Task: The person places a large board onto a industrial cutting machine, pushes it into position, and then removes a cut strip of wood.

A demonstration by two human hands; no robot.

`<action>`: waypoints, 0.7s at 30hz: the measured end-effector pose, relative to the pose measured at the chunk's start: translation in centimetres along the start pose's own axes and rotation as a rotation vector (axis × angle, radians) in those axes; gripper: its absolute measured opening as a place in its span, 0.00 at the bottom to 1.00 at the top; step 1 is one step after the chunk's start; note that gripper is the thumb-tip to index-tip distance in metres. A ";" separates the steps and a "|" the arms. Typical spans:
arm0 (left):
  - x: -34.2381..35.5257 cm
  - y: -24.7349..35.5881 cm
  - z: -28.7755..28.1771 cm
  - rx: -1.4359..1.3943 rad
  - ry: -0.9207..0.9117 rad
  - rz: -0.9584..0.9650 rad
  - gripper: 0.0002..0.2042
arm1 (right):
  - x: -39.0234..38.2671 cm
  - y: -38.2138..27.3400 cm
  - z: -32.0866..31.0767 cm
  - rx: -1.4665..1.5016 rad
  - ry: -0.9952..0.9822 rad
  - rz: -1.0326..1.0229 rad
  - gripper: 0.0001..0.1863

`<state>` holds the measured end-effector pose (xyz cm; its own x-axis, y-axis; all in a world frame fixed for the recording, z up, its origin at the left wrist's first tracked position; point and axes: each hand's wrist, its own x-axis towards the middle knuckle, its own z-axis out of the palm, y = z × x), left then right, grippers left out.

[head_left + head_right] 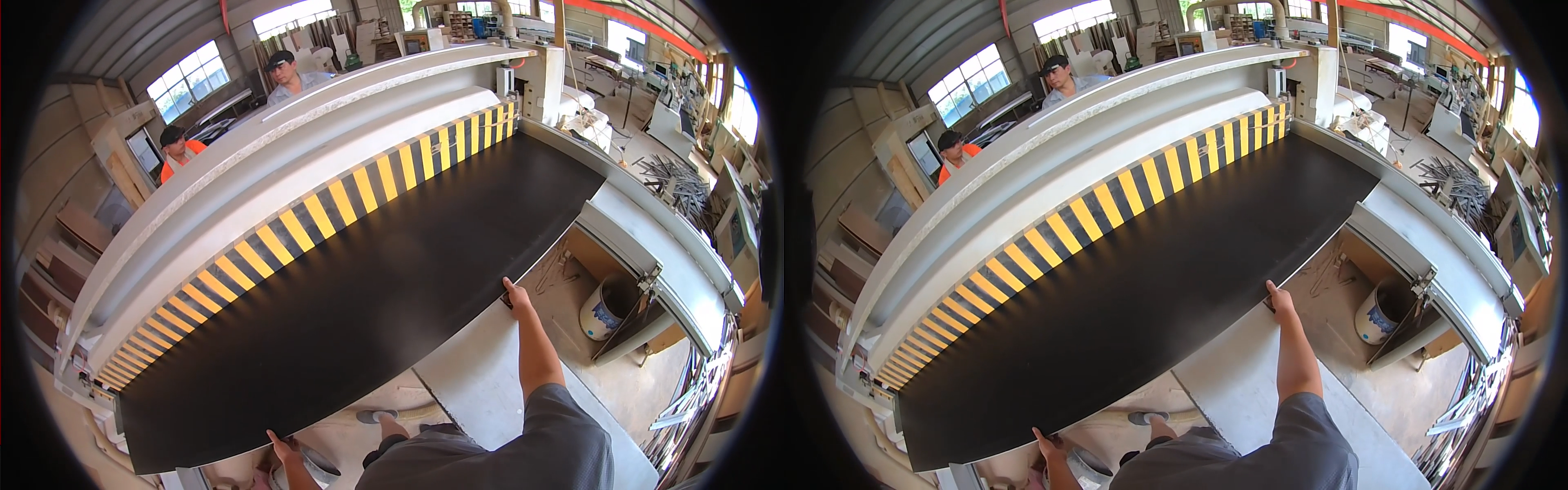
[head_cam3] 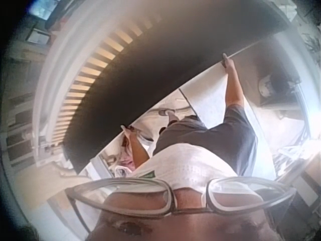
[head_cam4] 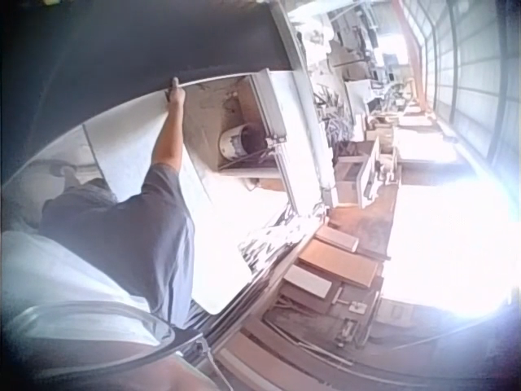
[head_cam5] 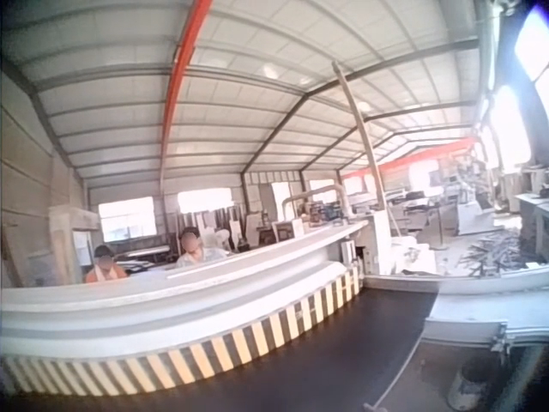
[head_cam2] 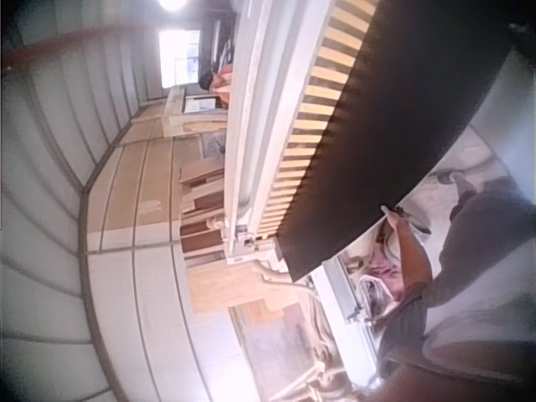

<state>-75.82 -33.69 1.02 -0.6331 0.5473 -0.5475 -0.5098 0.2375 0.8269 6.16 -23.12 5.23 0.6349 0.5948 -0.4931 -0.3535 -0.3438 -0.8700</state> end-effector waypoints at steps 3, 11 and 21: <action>-0.7 0.1 0.5 0.000 0.002 0.003 0.27 | 0.8 0.6 -0.3 0.013 -0.009 -0.010 0.26; -0.5 0.5 -0.2 -0.034 -0.043 -0.023 0.26 | 0.8 0.6 0.1 -0.005 -0.007 -0.018 0.27; -0.6 0.2 0.0 -0.036 -0.083 0.002 0.25 | 0.2 0.3 -0.2 0.005 0.016 -0.017 0.27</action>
<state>-75.57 -33.98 1.48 -0.5843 0.6125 -0.5324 -0.5306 0.2079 0.8217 6.27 -23.23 4.91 0.6515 0.5888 -0.4784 -0.3463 -0.3302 -0.8781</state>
